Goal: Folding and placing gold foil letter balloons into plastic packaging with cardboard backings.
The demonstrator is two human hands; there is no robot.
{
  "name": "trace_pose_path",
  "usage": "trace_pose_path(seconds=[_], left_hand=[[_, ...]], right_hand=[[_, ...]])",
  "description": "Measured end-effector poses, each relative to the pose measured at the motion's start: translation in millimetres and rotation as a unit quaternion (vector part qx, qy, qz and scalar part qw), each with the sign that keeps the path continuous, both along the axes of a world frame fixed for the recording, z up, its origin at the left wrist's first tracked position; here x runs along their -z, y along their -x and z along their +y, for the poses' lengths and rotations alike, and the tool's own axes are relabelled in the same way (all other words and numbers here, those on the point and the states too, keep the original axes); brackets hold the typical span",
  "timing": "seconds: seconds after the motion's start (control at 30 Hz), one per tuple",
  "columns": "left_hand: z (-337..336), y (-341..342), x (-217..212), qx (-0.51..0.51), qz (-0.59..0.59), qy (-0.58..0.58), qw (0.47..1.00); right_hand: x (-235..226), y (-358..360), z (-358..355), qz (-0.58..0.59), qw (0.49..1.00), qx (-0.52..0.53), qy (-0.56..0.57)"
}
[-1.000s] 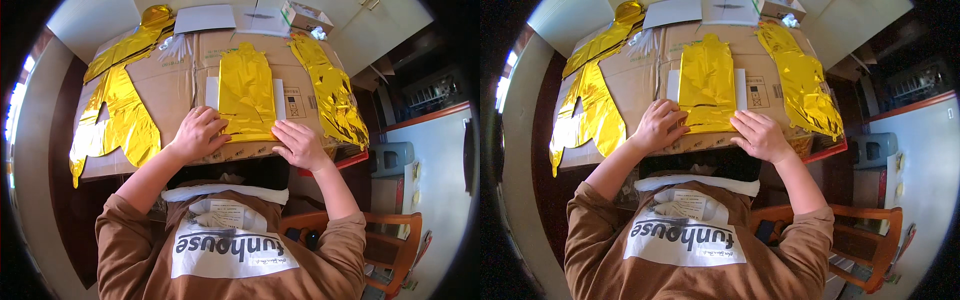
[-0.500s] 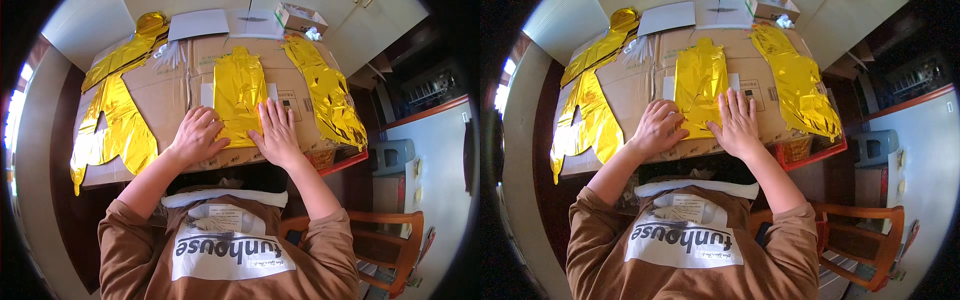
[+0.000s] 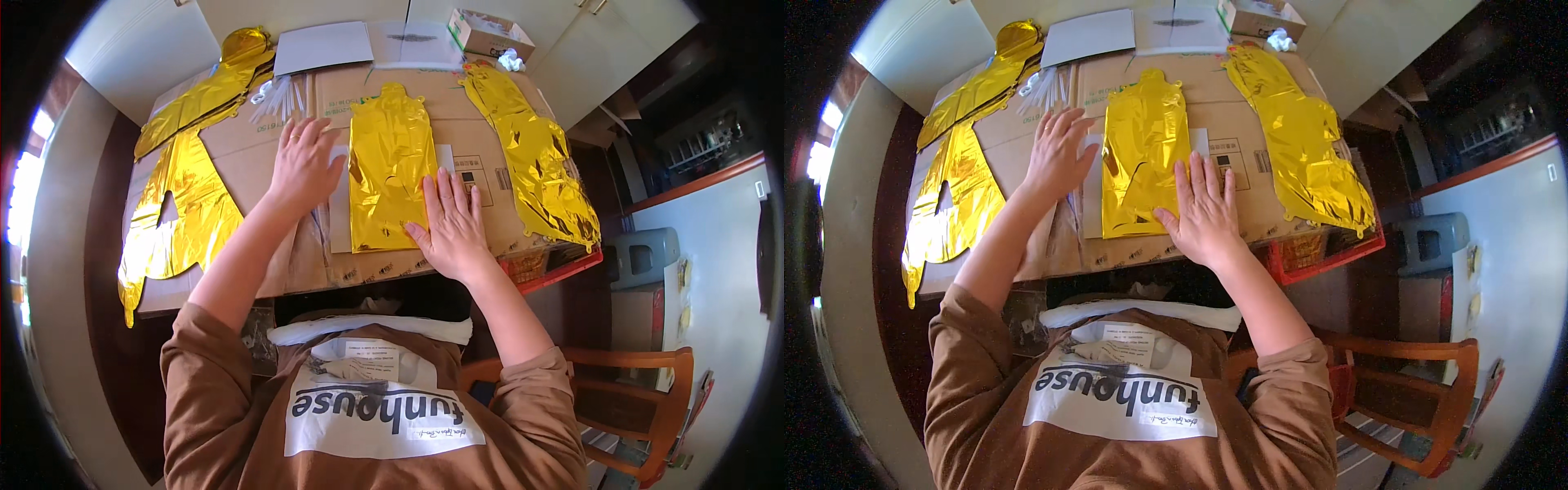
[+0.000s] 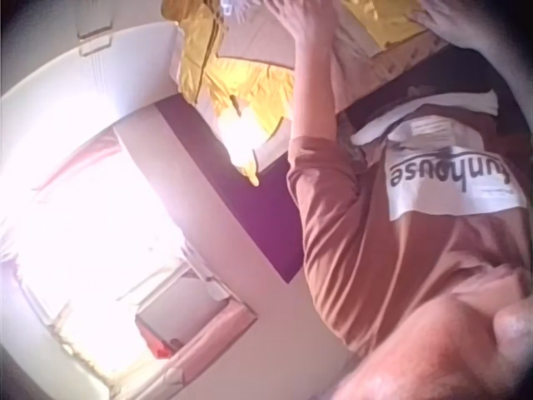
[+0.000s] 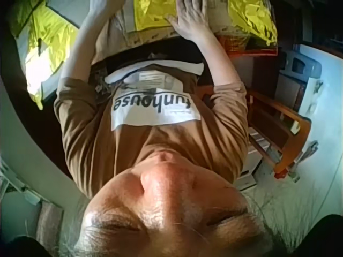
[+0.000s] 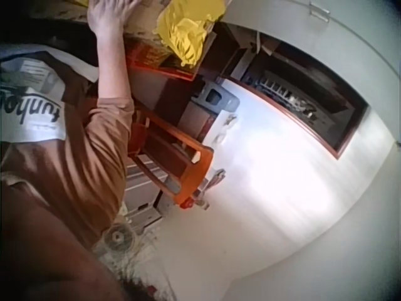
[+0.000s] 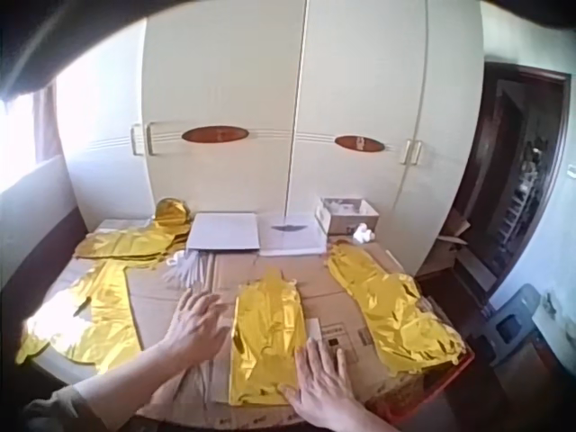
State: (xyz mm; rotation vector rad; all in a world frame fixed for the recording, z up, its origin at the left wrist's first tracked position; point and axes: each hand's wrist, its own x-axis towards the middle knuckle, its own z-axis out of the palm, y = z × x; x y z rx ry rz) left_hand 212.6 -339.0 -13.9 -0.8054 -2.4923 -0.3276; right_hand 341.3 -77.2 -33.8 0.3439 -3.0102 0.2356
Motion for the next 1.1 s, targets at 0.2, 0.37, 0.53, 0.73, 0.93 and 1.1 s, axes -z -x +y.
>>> trace_pose_path(seconds=[0.2,0.37,0.53,0.73,0.93,1.1], left_hand=[[64,-89,-3,0.103,-0.118,-0.022,0.987],[66,-85,31,0.062,-0.132,0.025,0.989],[67,-87,35,0.060,-0.108,0.017,0.992],[64,-86,31,0.021,-0.152,0.040,0.987],[55,-82,23,-0.014,-0.160,0.068,0.985],[55,-82,27,-0.020,-0.141,0.082,0.986]], right_hand=[[4,-3,4,0.020,1.000,0.004,-0.008],[5,-3,1,0.020,1.000,0.014,-0.007],[7,-3,2,0.018,1.000,0.021,-0.004],[1,-4,-1,-0.005,0.999,0.040,-0.009],[-4,-4,-3,-0.028,0.998,0.052,-0.009],[-6,-5,-4,-0.031,0.998,0.053,0.001]])
